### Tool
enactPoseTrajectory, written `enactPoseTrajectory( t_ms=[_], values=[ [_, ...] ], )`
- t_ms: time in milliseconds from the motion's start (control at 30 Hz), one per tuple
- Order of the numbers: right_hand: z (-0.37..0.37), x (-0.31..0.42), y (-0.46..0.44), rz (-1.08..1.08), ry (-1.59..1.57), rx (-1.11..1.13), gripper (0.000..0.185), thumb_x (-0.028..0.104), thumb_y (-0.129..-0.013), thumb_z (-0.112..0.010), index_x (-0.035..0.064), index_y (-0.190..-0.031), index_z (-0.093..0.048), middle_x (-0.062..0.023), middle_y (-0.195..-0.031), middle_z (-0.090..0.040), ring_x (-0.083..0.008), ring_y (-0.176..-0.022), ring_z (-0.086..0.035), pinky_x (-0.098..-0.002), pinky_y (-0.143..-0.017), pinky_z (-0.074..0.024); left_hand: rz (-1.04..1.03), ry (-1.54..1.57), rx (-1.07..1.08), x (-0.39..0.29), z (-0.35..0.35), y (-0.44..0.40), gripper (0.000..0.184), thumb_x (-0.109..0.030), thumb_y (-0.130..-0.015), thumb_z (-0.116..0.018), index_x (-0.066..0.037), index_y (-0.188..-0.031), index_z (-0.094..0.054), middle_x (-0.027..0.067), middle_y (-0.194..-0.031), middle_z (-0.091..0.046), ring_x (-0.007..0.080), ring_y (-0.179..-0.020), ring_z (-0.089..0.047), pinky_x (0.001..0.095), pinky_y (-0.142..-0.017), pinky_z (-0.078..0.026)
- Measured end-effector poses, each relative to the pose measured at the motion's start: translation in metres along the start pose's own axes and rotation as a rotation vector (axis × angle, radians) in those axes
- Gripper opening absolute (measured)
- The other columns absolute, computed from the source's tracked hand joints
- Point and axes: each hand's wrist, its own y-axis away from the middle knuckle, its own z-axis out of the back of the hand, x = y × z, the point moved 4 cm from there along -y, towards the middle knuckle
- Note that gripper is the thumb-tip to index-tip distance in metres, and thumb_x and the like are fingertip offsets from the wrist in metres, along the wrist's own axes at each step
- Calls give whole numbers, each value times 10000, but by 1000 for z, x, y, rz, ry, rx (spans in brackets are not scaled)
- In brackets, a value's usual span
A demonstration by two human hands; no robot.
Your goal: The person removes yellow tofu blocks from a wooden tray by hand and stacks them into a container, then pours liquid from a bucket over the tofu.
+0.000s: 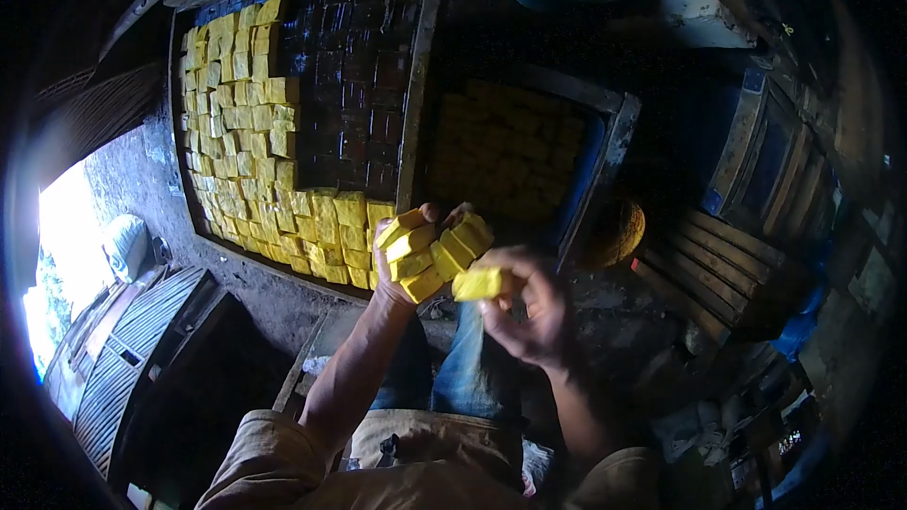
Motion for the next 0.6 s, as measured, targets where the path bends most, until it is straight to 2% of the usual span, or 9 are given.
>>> enactPoseTrajectory(
  t_ms=[67, 133, 167, 267, 400, 433, 500, 533, 600],
  values=[
    [-12, 16, 1, -7, 357, 183, 394, -1, -761, -713, 62, -1132, -595, -95, -1058, -668, -210, -942, -652, -308, -795, -531, -52, -1, -94, 2, -5, -3, 449, -428, -857, -512, -57, -1011, -711, 189, -1383, -500, 437, -1201, -537, 595, -962, -473],
    [-22, 15, 5, 226, 544, 286, 410, -27, -742, -727, 62, -1116, -585, -111, -1083, -666, -268, -949, -654, -353, -820, -534, -47, 14, -22, 4, -14, -8, 454, -441, -872, -495, -54, -984, -704, 181, -1380, -504, 432, -1190, -543, 595, -963, -474],
    [-24, 11, 9, 224, 528, 307, 449, -56, -714, -742, 64, -1114, -578, -116, -1113, -657, -303, -976, -646, -389, -846, -533, -51, 15, 6, 6, -19, -10, 461, -450, -879, -486, -53, -970, -701, 177, -1380, -506, 430, -1187, -546, 595, -963, -474],
    [-27, 8, 6, 260, 559, 284, 475, -63, -705, -751, 58, -1127, -567, -116, -1119, -654, -301, -987, -643, -396, -859, -534, -34, 44, -3, 11, -34, -14, 490, -480, -891, -461, -58, -972, -698, 179, -1381, -504, 431, -1175, -552, 590, -963, -478],
    [-30, 14, 1, 281, 659, 243, 552, -65, -689, -768, 82, -1177, -557, -170, -1333, -508, -320, -1052, -601, -390, -875, -534, -22, 9, 49, 17, -43, -18, 512, -485, -887, -463, -32, -993, -676, 198, -1363, -505, 392, -1160, -541, 531, -988, -462],
    [-32, 14, 3, 286, 662, 245, 552, -65, -689, -768, 82, -1177, -557, -170, -1333, -508, -320, -1052, -601, -390, -875, -534, -17, 6, 58, 19, -49, -17, 516, -484, -889, -461, -24, -996, -669, 201, -1354, -508, 381, -1156, -537, 518, -991, -457],
    [-27, 12, 7, 208, 777, 111, 773, 33, -652, -844, 137, -1330, -488, -192, -1458, -353, -347, -1155, -527, -458, -956, -486, -12, 32, 72, 23, -56, -17, 516, -480, -898, -454, -16, -999, -656, 205, -1340, -509, 372, -1148, -537, 500, -985, -461],
    [-27, 23, 0, 213, 779, 112, 773, 33, -652, -844, 137, -1330, -488, -192, -1458, -353, -347, -1155, -527, -458, -956, -486, -16, 30, 46, 23, -54, -15, 517, -482, -902, -455, -13, -995, -650, 202, -1312, -527, 371, -1132, -548, 495, -975, -468],
    [-31, 55, -20, 306, 1184, 255, 1051, 222, -587, -924, 259, -1472, -359, -204, -1517, -259, -392, -1296, -419, -591, -1057, -369, -24, 26, -6, 23, -49, -12, 520, -486, -910, -457, -5, -986, -639, 198, -1254, -563, 370, -1100, -570, 485, -956, -484]
  ],
)
